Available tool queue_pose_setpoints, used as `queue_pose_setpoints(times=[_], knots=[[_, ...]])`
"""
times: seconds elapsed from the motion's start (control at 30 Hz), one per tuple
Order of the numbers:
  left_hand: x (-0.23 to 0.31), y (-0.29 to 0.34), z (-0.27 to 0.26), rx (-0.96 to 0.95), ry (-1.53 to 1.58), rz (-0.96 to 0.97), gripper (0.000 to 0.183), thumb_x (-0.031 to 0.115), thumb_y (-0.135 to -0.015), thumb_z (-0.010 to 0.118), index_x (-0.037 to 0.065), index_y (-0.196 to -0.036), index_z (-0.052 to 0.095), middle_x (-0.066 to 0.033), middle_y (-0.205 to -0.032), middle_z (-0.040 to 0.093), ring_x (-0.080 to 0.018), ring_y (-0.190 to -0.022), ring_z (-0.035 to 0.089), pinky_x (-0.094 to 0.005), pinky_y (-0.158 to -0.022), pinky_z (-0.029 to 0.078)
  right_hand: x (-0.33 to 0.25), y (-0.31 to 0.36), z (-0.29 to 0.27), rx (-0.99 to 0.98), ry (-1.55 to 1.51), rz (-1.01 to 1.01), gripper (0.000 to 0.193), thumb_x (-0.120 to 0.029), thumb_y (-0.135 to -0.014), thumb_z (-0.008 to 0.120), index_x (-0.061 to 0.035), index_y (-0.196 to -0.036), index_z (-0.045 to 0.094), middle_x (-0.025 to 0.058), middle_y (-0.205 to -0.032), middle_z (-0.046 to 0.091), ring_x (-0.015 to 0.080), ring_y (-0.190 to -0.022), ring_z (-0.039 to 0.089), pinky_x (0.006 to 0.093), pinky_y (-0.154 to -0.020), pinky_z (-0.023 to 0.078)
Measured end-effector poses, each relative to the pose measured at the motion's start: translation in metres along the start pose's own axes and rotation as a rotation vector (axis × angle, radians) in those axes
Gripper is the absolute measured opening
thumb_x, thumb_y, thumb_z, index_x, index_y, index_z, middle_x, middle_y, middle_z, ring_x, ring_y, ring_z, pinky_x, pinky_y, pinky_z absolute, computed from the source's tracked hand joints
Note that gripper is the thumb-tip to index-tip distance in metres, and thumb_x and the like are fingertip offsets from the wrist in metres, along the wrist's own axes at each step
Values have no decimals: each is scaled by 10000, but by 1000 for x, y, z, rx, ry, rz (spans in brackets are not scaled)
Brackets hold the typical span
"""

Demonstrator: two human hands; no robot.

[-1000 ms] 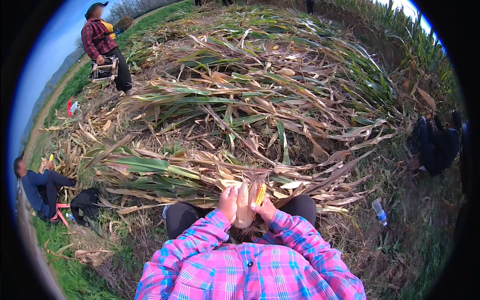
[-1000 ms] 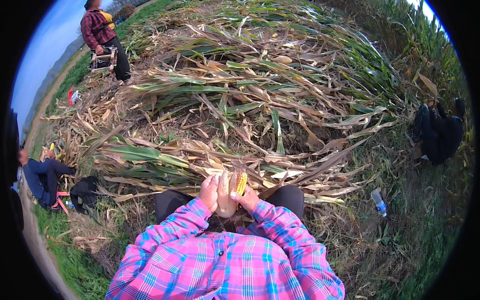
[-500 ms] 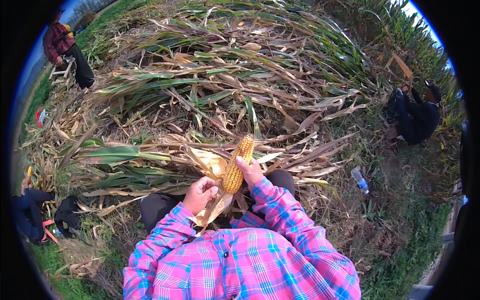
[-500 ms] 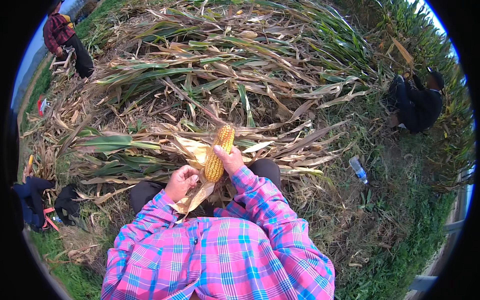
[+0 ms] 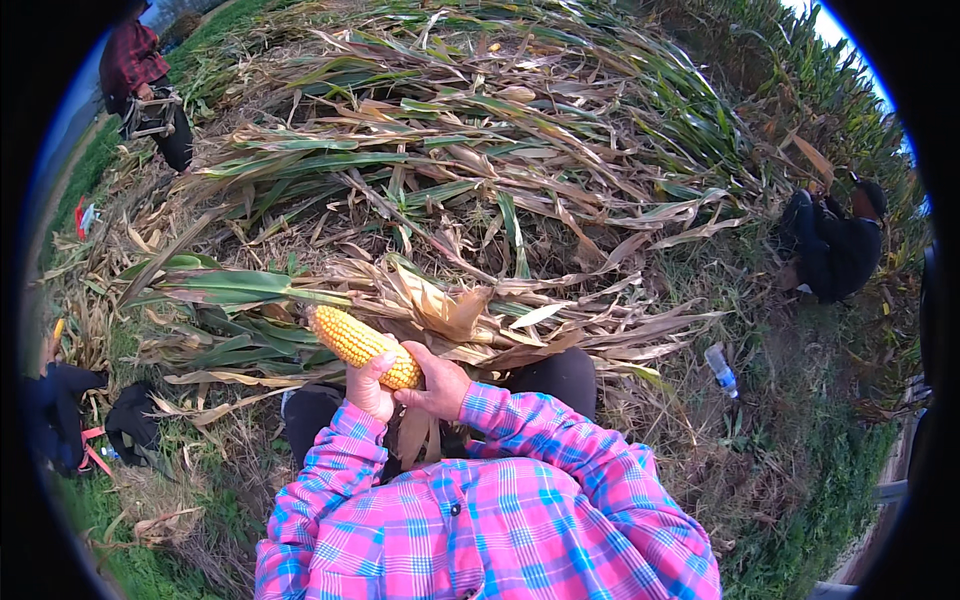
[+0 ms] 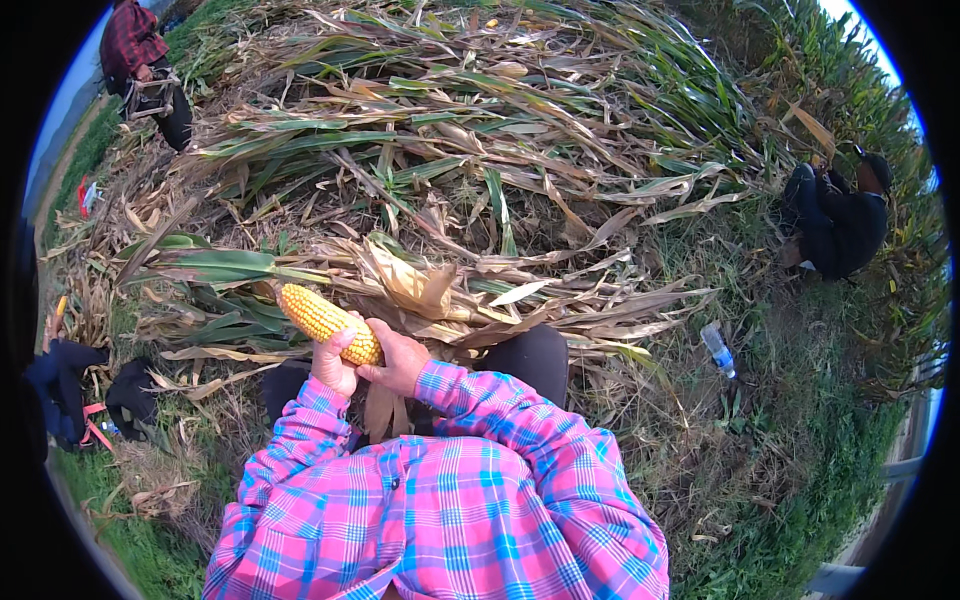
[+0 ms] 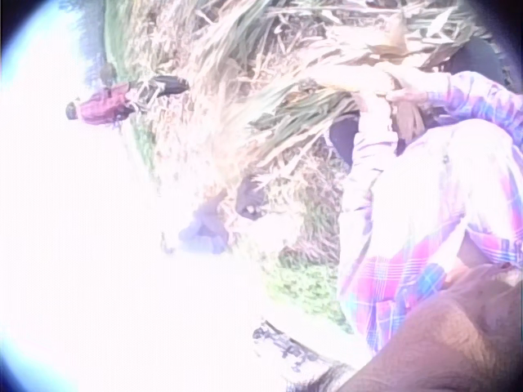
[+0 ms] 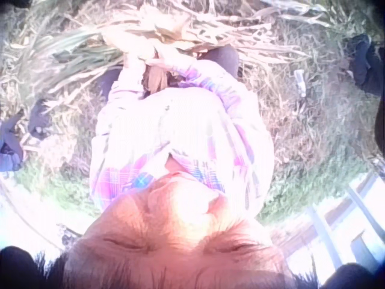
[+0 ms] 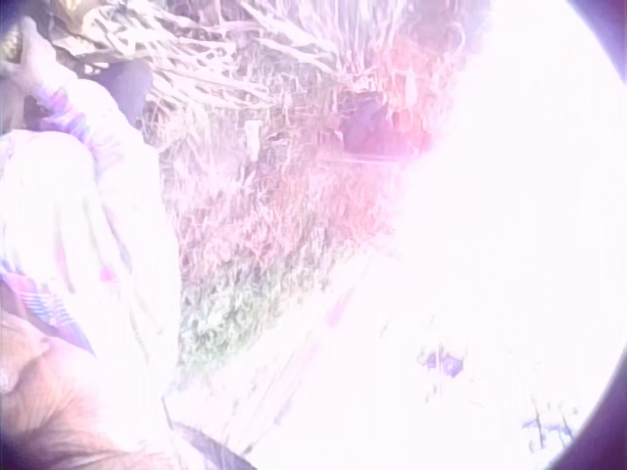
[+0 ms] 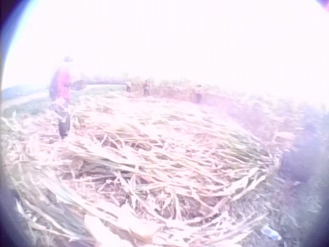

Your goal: The person sits on the ground in a cornfield and repeatedly shucks corn cobs by hand, peeling back the husks to reveal the kernels. The person handles multiple cobs one at a time and discards the husks onto a growing pile.

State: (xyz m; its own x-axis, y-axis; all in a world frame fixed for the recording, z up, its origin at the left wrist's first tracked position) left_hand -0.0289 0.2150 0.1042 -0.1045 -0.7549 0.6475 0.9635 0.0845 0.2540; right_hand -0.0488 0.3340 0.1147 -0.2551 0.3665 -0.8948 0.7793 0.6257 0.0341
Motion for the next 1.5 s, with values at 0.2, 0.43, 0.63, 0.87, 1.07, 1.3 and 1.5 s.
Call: queue_pose_setpoints(times=[0.2, 0.43, 0.63, 0.87, 1.07, 1.3, 1.5], knots=[[8, 6, 15, -63, -155, 98, 414, 59, -629, 666, 17, -1005, 498, -84, -942, 549, -212, -870, 559, -356, -805, 470, 22, -4, 15, -39, -226, 94, 584, -236, -544, 765, -10, -1007, 489, 142, -924, 584, 251, -875, 582, 333, -777, 461], [-2, 25, 55, -512, -1448, 488, 527, 216, -596, 763, 28, -1012, 499, -130, -866, 599, -247, -805, 616, -321, -716, 483, 62, 20, 62, 29, -81, -423, 392, -172, -773, 486, -100, -1159, 486, 151, -1000, 592, 333, -953, 560, 383, -803, 455], [10, 7, 20, -102, -920, 298, 625, 44, -547, 760, 13, -1102, 473, -47, -929, 566, -137, -827, 553, -281, -762, 459, 78, 40, 72, -562, 719, -76, 279, -183, -778, 452, -99, -1040, 503, 132, -763, 624, 331, -724, 614, 432, -624, 487], [91, -9, -39, 276, -273, 487, 394, 12, -644, 691, 48, -970, 473, -42, -791, 549, -157, -675, 574, -294, -630, 497, 25, 60, 49, -572, 620, -331, 365, -336, -755, 551, -120, -1045, 503, 95, -801, 588, 311, -758, 587, 415, -685, 454], [47, 14, -13, -85, -15, 122, 536, 475, -706, 642, 24, -961, 503, -114, -831, 584, -233, -748, 596, -356, -687, 501, -2, 1, -4, -397, -175, -116, 704, -388, -734, 678, -3, -1237, 372, 131, -1085, 502, 197, -1006, 508, 329, -851, 424], [38, 16, 3, -54, -108, 266, 290, 321, -879, 476, 34, -916, 500, -94, -773, 577, -203, -717, 592, -314, -663, 490, -8, 15, 35, -357, -711, 42, 591, -192, -708, 723, -3, -1162, 395, 52, -1079, 513, 135, -979, 490, 287, -872, 385], [26, 10, -27, 54, 43, 208, 290, 316, -896, 458, 72, -742, 448, -75, -721, 526, -242, -722, 549, -383, -699, 467, 11, 23, 34, -279, -178, 35, 646, -326, -633, 752, 7, -1074, 419, 146, -899, 572, 228, -866, 565, 327, -762, 435]])
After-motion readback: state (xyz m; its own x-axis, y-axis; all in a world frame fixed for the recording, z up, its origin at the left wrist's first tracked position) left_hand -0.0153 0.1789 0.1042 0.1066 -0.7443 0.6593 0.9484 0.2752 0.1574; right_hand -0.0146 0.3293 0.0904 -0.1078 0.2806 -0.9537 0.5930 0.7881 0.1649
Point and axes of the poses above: each hand's wrist, its own y-axis away from the middle knuckle, its own z-axis out of the palm, x = y × z, the point moved 4 cm from there along -y, towards the middle knuckle
